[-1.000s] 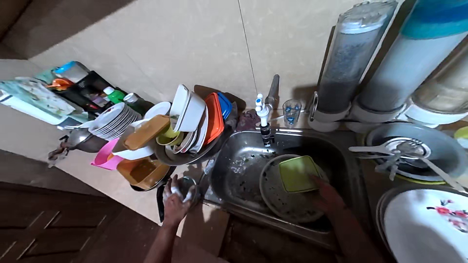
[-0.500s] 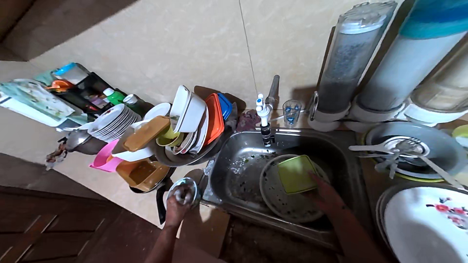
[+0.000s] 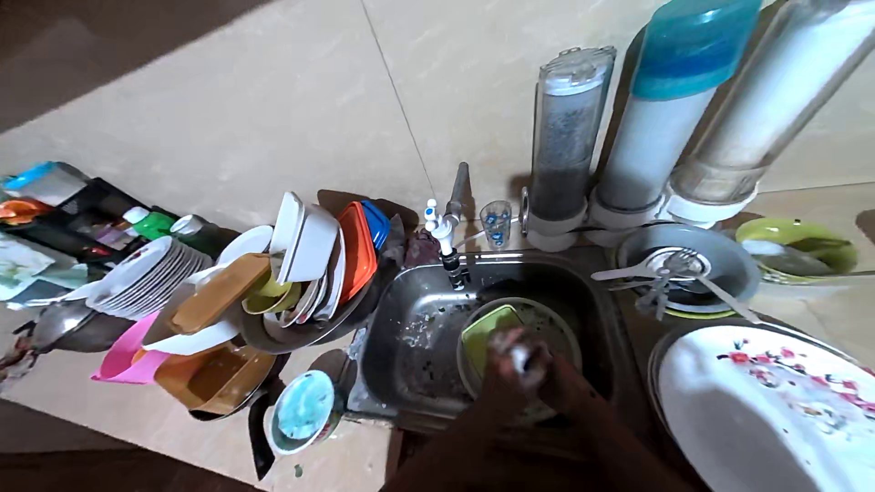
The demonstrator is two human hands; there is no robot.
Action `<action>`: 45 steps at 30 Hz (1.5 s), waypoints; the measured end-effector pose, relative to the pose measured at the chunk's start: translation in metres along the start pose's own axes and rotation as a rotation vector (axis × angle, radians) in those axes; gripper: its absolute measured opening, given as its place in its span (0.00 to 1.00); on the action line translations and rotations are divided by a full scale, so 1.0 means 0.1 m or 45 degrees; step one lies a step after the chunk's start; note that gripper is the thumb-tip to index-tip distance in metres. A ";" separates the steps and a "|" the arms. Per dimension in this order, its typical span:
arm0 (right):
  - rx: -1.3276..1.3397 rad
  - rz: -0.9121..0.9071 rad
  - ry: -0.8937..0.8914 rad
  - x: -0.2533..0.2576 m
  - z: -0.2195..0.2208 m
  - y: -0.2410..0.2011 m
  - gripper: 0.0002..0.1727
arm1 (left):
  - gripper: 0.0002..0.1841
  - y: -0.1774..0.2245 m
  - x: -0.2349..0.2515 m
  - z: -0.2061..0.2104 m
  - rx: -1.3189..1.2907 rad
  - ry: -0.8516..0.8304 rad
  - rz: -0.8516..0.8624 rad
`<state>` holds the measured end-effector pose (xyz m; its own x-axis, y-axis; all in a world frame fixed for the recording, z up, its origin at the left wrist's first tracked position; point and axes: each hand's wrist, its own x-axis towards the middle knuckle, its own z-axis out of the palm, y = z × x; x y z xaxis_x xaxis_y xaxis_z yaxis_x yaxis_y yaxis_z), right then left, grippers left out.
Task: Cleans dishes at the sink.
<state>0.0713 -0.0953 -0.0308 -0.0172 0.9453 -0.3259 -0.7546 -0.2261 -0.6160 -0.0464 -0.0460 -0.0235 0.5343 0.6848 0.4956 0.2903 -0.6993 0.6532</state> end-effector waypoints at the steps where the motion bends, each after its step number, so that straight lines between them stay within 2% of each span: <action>1: 0.019 -0.044 0.018 0.00 -0.03 0.00 0.20 | 0.20 -0.08 0.03 0.14 0.193 -0.065 0.099; 2: 0.029 -0.057 0.066 0.02 -0.04 -0.02 0.18 | 0.23 -0.19 0.09 0.21 0.253 -0.063 0.094; 4: 0.096 -0.030 0.098 0.07 -0.05 -0.05 0.20 | 0.24 -0.41 0.27 0.20 0.226 0.091 -0.146; 6: 0.147 -0.002 0.097 0.10 -0.01 -0.07 0.25 | 0.23 -0.39 0.49 0.12 0.321 0.125 -0.477; 7: 0.169 -0.008 0.078 0.11 0.00 -0.07 0.25 | 0.23 -0.33 0.52 0.13 0.375 0.093 -0.498; 11: 0.210 -0.098 0.089 0.13 -0.02 -0.05 0.22 | 0.20 -0.21 0.29 0.32 0.260 0.006 0.124; 12: 0.219 -0.091 0.120 0.13 -0.02 -0.04 0.20 | 0.19 -0.24 0.30 0.28 0.237 -0.012 0.118; 13: 0.213 -0.064 0.138 0.11 -0.01 -0.04 0.22 | 0.20 -0.25 0.35 0.21 0.244 -0.017 0.003; 15: 0.180 -0.010 0.134 0.11 0.04 -0.06 0.26 | 0.22 -0.19 0.58 0.03 0.373 -0.027 -0.377; 16: 0.160 0.002 0.129 0.10 0.06 -0.07 0.27 | 0.22 -0.14 0.66 -0.02 0.419 -0.077 -0.500; 17: 0.151 0.000 0.132 0.09 0.05 -0.07 0.27 | 0.23 -0.11 0.67 0.00 0.430 -0.130 -0.489; 20: 0.115 -0.042 0.126 0.10 0.00 -0.06 0.27 | 0.21 -0.23 0.43 0.25 0.248 -0.112 0.086; 21: 0.088 -0.046 0.137 0.10 -0.01 -0.06 0.27 | 0.21 -0.28 0.41 0.28 0.196 -0.108 0.174; 22: 0.066 -0.035 0.140 0.09 -0.01 -0.05 0.28 | 0.22 -0.33 0.41 0.25 0.172 -0.133 0.121; 25: 0.031 0.022 0.077 0.13 0.01 0.00 0.31 | 0.25 -0.23 0.61 0.12 0.324 -0.173 -0.464; 26: 0.049 0.022 0.079 0.14 0.01 0.01 0.32 | 0.26 -0.17 0.61 0.16 0.398 -0.163 -0.475; 28: 0.104 -0.042 0.134 0.12 -0.02 0.01 0.30 | 0.24 -0.15 0.39 0.38 0.432 -0.001 -0.135; 29: 0.140 -0.102 0.161 0.10 -0.04 -0.01 0.29 | 0.22 -0.08 0.28 0.44 0.408 -0.006 -0.035; 30: 0.164 -0.169 0.174 0.09 -0.06 -0.03 0.28 | 0.20 0.02 0.19 0.44 0.467 -0.056 0.016; 32: 0.152 -0.248 0.244 0.08 -0.04 -0.06 0.24 | 0.22 0.10 0.06 0.33 0.648 -0.130 0.047; 34: 0.164 -0.249 0.285 0.09 -0.03 -0.05 0.23 | 0.25 -0.02 0.02 0.20 0.776 0.025 0.041; 35: 0.187 -0.264 0.268 0.10 -0.06 -0.04 0.22 | 0.25 -0.07 0.05 0.12 0.790 0.112 -0.026; 36: 0.200 -0.289 0.257 0.09 -0.08 -0.04 0.19 | 0.25 -0.07 0.10 0.03 0.750 0.149 -0.189; 38: 0.218 -0.306 0.150 0.07 -0.11 -0.05 0.15 | 0.24 0.06 0.27 -0.19 0.436 0.030 -0.766; 39: 0.169 -0.267 0.086 0.08 -0.12 -0.02 0.16 | 0.22 0.07 0.32 -0.21 0.227 -0.008 -0.957; 41: -0.054 -0.143 -0.010 0.13 -0.14 0.09 0.23 | 0.22 0.16 0.27 -0.08 0.034 -0.157 -1.032; 45: -0.132 0.024 0.281 0.19 -0.16 0.13 0.25 | 0.20 0.22 0.03 0.16 0.095 -0.288 -1.030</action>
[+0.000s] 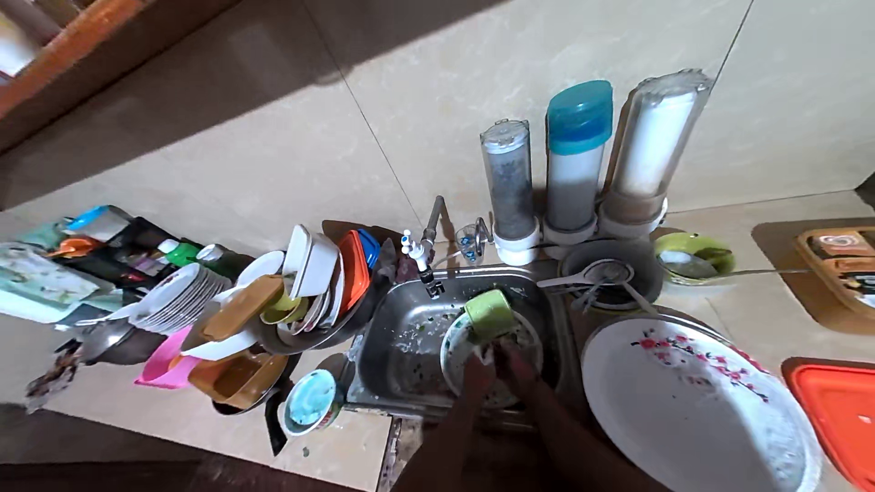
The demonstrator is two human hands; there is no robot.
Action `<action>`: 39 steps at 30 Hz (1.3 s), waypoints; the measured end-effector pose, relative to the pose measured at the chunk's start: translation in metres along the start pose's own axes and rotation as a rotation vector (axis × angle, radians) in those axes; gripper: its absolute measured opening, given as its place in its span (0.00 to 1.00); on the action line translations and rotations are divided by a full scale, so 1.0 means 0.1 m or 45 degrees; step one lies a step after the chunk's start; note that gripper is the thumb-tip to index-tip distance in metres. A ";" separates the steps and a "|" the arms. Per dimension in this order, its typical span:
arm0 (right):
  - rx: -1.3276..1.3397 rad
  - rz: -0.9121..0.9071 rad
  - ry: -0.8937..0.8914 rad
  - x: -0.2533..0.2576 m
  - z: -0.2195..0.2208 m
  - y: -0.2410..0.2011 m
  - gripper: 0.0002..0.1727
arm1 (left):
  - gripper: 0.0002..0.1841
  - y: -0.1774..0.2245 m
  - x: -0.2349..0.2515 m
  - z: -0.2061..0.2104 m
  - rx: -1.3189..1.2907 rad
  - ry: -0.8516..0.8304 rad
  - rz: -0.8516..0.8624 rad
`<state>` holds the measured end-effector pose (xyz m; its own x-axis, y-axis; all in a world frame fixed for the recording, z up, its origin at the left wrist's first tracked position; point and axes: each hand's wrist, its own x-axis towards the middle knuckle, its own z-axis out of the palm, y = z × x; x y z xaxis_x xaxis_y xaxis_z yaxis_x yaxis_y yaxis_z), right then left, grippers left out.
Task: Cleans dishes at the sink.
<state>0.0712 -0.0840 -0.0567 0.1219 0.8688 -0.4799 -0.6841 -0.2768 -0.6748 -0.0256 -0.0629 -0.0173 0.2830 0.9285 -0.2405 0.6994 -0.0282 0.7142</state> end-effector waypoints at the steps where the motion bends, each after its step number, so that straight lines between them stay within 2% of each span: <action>1: 0.018 0.043 0.131 -0.01 -0.01 -0.02 0.24 | 0.20 -0.09 -0.05 -0.01 0.077 -0.019 -0.007; 4: -0.031 0.101 0.432 0.00 -0.05 -0.01 0.22 | 0.20 -0.31 -0.21 -0.17 0.247 -0.008 -0.062; 8: -0.177 0.150 0.537 0.00 -0.08 0.06 0.24 | 0.20 -0.41 -0.25 -0.29 0.309 0.087 -0.140; 10: -0.142 0.198 0.585 -0.03 -0.06 0.03 0.26 | 0.22 -0.39 -0.22 -0.27 0.446 -0.016 -0.200; 12: -0.169 0.201 0.594 -0.05 -0.04 0.02 0.27 | 0.26 -0.29 -0.20 -0.23 0.643 -0.212 -0.243; 13: -0.273 0.198 0.571 -0.06 -0.02 0.01 0.28 | 0.27 -0.23 -0.19 -0.22 0.725 -0.296 -0.247; 15: -0.720 0.160 0.475 -0.05 0.03 -0.04 0.29 | 0.27 -0.17 -0.14 -0.17 0.806 -0.354 -0.223; 18: -1.485 0.126 0.384 -0.01 0.11 -0.08 0.46 | 0.27 -0.11 -0.05 -0.14 0.850 -0.395 -0.200; 21: -1.725 0.161 0.370 -0.02 0.19 -0.09 0.49 | 0.27 -0.16 0.06 -0.14 0.852 -0.396 -0.202; 23: -1.788 0.270 0.314 -0.01 0.24 -0.12 0.49 | 0.28 -0.29 0.14 -0.16 0.756 -0.376 -0.208; 24: -1.801 0.306 0.284 0.01 0.25 -0.13 0.47 | 0.28 -0.36 0.19 -0.16 0.703 -0.365 -0.214; 25: -1.768 0.311 0.256 0.03 0.24 -0.14 0.40 | 0.30 -0.40 0.23 -0.17 0.659 -0.360 -0.216; 27: -1.560 0.198 0.245 0.07 0.16 -0.16 0.27 | 0.35 -0.40 0.26 -0.20 0.632 -0.392 -0.190; 29: -1.165 -0.038 0.217 0.11 0.06 -0.14 0.20 | 0.40 -0.36 0.25 -0.25 0.563 -0.469 -0.128; 31: -0.770 -0.148 0.284 0.10 0.06 -0.11 0.20 | 0.36 -0.36 0.22 -0.29 0.409 -0.477 -0.053; 32: -0.690 -0.188 0.378 0.13 0.08 -0.09 0.21 | 0.34 -0.40 0.23 -0.29 0.355 -0.456 -0.016; 34: -0.854 -0.224 0.550 0.22 0.07 -0.10 0.25 | 0.31 -0.40 0.24 -0.30 0.247 -0.390 -0.027; 36: -1.171 -0.096 0.618 0.29 0.12 -0.13 0.34 | 0.28 -0.42 0.24 -0.32 0.101 -0.245 -0.076; 39: -1.285 0.158 0.522 0.33 0.21 -0.10 0.38 | 0.26 -0.54 0.27 -0.34 -0.116 -0.056 -0.112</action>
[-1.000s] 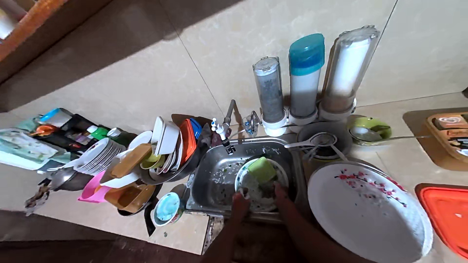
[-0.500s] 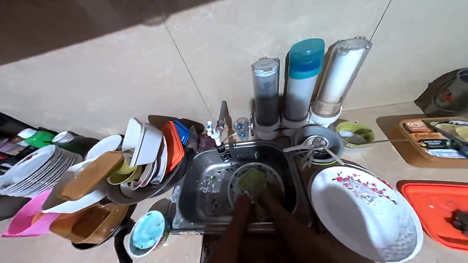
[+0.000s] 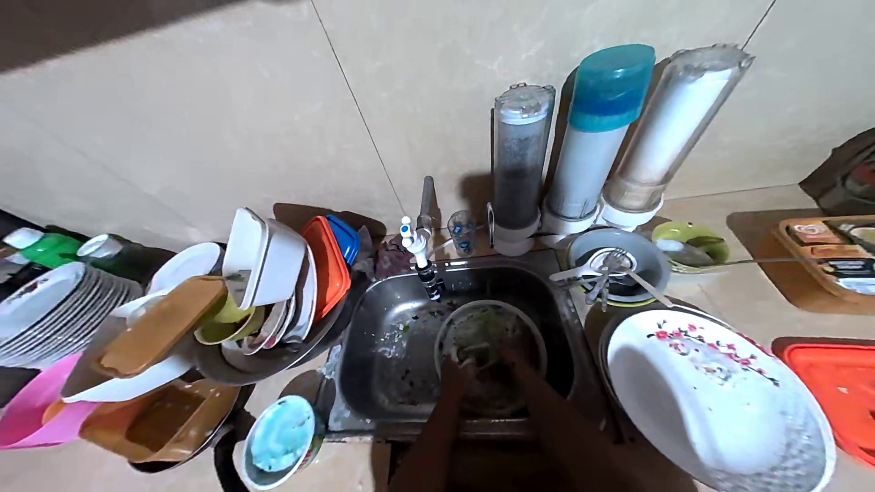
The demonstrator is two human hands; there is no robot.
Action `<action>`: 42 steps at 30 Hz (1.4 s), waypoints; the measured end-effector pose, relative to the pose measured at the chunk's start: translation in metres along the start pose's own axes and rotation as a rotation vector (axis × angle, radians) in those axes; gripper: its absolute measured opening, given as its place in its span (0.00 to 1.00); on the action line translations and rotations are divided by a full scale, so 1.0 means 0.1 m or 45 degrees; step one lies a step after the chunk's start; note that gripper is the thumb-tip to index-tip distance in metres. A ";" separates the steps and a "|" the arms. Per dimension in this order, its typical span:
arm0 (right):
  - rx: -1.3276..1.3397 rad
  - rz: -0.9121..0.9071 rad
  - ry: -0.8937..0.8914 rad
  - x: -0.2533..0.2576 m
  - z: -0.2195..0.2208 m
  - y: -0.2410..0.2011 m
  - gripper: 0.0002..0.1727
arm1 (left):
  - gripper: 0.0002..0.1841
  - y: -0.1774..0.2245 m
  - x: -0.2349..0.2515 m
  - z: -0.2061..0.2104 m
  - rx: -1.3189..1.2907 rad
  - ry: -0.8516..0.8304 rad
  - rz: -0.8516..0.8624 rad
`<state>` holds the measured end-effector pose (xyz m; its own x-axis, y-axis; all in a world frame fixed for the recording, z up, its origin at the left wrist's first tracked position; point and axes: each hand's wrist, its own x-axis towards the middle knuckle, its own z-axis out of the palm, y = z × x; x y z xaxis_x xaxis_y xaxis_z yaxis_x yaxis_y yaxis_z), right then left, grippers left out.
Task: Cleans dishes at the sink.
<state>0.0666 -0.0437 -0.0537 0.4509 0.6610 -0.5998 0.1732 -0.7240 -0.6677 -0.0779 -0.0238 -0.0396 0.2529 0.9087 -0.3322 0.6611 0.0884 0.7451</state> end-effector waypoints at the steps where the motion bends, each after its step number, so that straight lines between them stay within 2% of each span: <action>1: -0.002 0.035 -0.052 0.03 0.04 0.02 0.37 | 0.26 -0.04 0.01 0.00 -0.070 0.063 -0.007; 4: -0.003 -0.029 -0.109 0.01 0.08 0.03 0.33 | 0.25 -0.14 0.03 0.03 -0.304 0.263 0.012; 7: -0.079 -0.399 0.088 -0.31 -0.04 -0.02 0.26 | 0.20 -0.17 0.01 0.02 -0.498 0.397 -0.024; 9: -0.101 -0.612 0.153 -0.44 -0.06 0.05 0.29 | 0.20 -0.13 -0.04 0.01 -0.638 0.477 -0.091; 11: 0.093 -0.551 0.122 -0.55 -0.09 0.11 0.31 | 0.20 -0.06 -0.09 0.03 -0.681 0.489 -0.082; 13: 0.400 -0.425 0.024 -0.61 -0.11 0.18 0.30 | 0.22 0.04 -0.15 0.08 -0.476 0.359 0.085; 17: 0.981 -0.283 -0.254 -0.61 -0.06 0.30 0.24 | 0.29 0.35 -0.25 0.33 0.483 0.121 0.545; 18: 1.119 -0.259 -0.300 -0.62 -0.07 0.31 0.24 | 0.31 0.37 -0.20 0.36 0.633 0.148 0.617; 20: 1.263 -0.217 -0.370 -0.64 -0.13 0.32 0.24 | 0.34 0.37 0.00 0.35 0.837 0.379 0.675; 21: 1.280 -0.215 -0.419 -0.65 -0.14 0.34 0.25 | 0.36 0.39 0.09 0.31 0.870 0.487 0.620; 22: 1.273 -0.212 -0.466 -0.67 -0.14 0.34 0.24 | 0.37 0.45 0.14 0.26 0.877 0.502 0.528; 24: 1.248 -0.194 -0.512 -0.68 -0.13 0.35 0.23 | 0.34 0.57 0.04 0.27 0.817 0.324 0.495; 26: 1.189 -0.202 -0.521 -0.75 -0.18 0.37 0.22 | 0.28 0.61 -0.08 0.32 0.667 0.037 0.723; 27: 1.191 -0.211 -0.526 -0.76 -0.20 0.37 0.21 | 0.26 0.59 -0.05 0.33 0.655 -0.028 0.866; 28: 1.212 -0.217 -0.537 -0.76 -0.20 0.36 0.20 | 0.25 0.57 0.01 0.30 0.664 -0.024 0.933; 29: 1.243 -0.211 -0.545 -0.75 -0.18 0.35 0.20 | 0.25 0.56 0.08 0.26 0.695 0.031 0.910; 32: 1.330 -0.166 -0.542 -0.76 -0.17 0.28 0.22 | 0.29 0.58 0.19 0.20 0.899 0.309 0.599; 33: 1.345 -0.155 -0.514 -0.75 -0.17 0.27 0.22 | 0.29 0.60 0.16 0.23 0.913 0.324 0.559; 34: 1.358 -0.148 -0.487 -0.71 -0.16 0.27 0.23 | 0.30 0.64 0.09 0.27 0.894 0.260 0.551; 36: 1.385 -0.159 -0.446 -0.62 -0.14 0.31 0.28 | 0.32 0.71 -0.09 0.25 0.820 -0.103 0.543; 38: 1.381 -0.203 -0.407 -0.56 -0.12 0.34 0.27 | 0.34 0.59 -0.19 0.15 0.752 -0.382 0.617; 40: 1.295 -0.224 -0.382 -0.51 -0.09 0.35 0.26 | 0.39 0.46 -0.26 0.02 0.819 -0.521 0.690; 42: 1.271 -0.160 -0.392 -0.51 -0.07 0.31 0.28 | 0.37 0.53 -0.37 -0.16 1.010 -0.632 0.631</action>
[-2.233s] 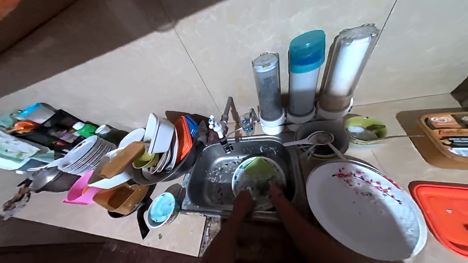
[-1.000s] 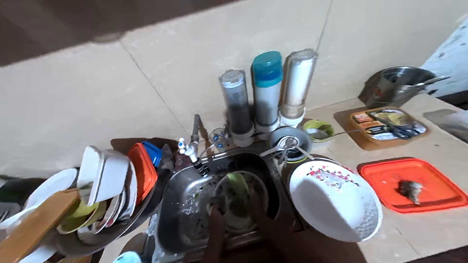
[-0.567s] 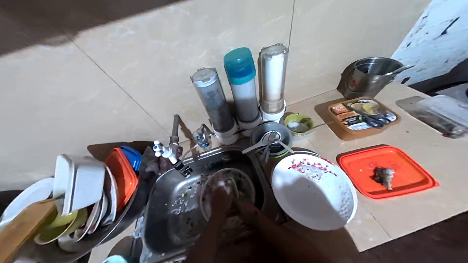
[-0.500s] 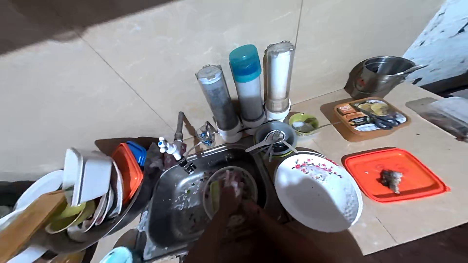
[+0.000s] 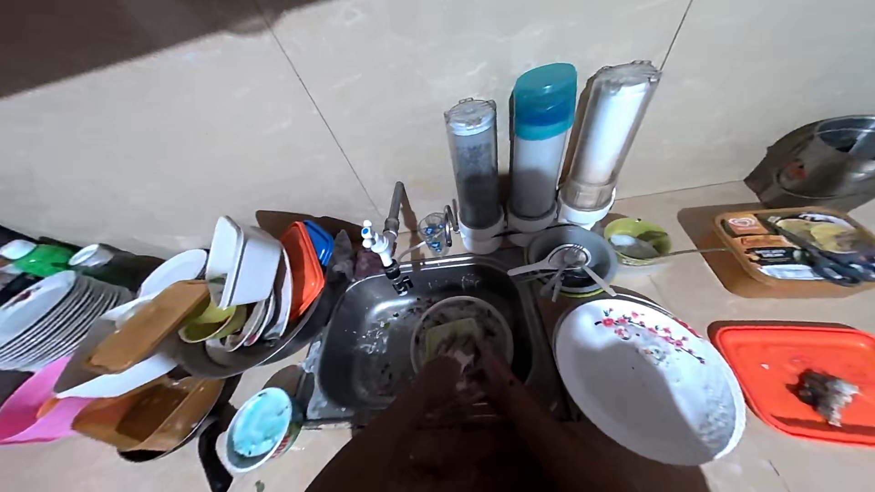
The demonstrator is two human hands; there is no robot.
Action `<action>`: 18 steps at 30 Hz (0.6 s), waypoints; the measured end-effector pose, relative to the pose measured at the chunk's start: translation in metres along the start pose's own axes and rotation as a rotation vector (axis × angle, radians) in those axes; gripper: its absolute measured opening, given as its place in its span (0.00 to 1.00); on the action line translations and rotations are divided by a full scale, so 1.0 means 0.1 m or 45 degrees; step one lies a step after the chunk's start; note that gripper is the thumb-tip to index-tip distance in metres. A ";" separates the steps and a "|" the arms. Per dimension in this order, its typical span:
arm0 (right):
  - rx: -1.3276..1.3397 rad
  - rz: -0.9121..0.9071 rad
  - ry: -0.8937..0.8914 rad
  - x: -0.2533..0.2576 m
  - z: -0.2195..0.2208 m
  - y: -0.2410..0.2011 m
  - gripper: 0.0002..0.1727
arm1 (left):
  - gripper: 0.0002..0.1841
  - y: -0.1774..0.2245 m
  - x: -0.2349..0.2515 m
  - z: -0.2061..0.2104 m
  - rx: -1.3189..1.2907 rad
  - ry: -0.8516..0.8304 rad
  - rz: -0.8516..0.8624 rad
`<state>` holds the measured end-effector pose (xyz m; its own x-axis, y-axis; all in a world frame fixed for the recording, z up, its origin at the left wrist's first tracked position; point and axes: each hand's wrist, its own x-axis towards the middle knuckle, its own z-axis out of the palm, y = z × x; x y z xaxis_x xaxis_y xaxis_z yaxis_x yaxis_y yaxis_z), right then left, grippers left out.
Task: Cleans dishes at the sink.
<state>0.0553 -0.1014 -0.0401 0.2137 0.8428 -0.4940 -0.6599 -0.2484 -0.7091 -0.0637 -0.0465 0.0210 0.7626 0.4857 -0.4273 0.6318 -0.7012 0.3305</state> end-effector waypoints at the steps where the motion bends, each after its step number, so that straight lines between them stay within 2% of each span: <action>1: 0.051 0.014 -0.005 0.02 0.01 0.00 0.30 | 0.31 0.02 -0.07 -0.08 0.036 -0.024 -0.061; 2: 0.105 0.029 -0.010 0.05 0.02 0.00 0.34 | 0.26 0.04 -0.13 -0.15 -0.030 0.032 -0.132; 3: 0.102 0.041 -0.010 0.07 0.01 -0.01 0.37 | 0.24 0.01 -0.17 -0.19 -0.202 0.182 -0.203; 5: -0.077 0.058 0.008 0.08 -0.02 -0.01 0.37 | 0.24 -0.10 -0.13 -0.17 -0.767 0.694 -0.287; 6: -0.215 0.052 0.036 0.06 -0.01 -0.01 0.38 | 0.24 -0.13 -0.08 -0.17 -1.066 0.863 -0.350; 7: -0.351 0.049 0.055 0.05 0.03 -0.01 0.38 | 0.25 -0.15 -0.05 -0.17 -1.315 0.955 -0.429; 9: -0.467 0.138 0.035 0.03 0.09 -0.02 0.38 | 0.27 -0.23 0.01 -0.06 -1.568 1.005 -0.547; 11: -0.406 0.185 -0.089 0.05 0.09 -0.02 0.36 | 0.29 -0.33 0.03 0.11 -1.507 0.975 -0.568; 13: -0.199 0.104 -0.151 0.05 0.08 -0.01 0.28 | 0.33 -0.41 -0.04 0.16 -1.111 0.798 -0.674; 15: -0.026 0.057 -0.107 0.07 0.10 0.01 0.25 | 0.34 -0.49 -0.18 0.13 -0.674 0.501 -0.801; 16: -0.043 0.055 -0.062 0.08 0.10 0.01 0.25 | 0.34 -0.50 -0.28 0.08 -0.585 0.403 -0.862; 18: -0.188 0.064 0.043 0.06 0.08 -0.01 0.28 | 0.34 -0.53 -0.55 -0.01 -0.545 0.438 -0.974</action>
<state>0.0513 -0.0921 -0.0389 0.2088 0.8116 -0.5456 -0.5579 -0.3593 -0.7481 -0.1393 -0.0356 0.0284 0.0755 0.9103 -0.4070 0.9233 0.0904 0.3732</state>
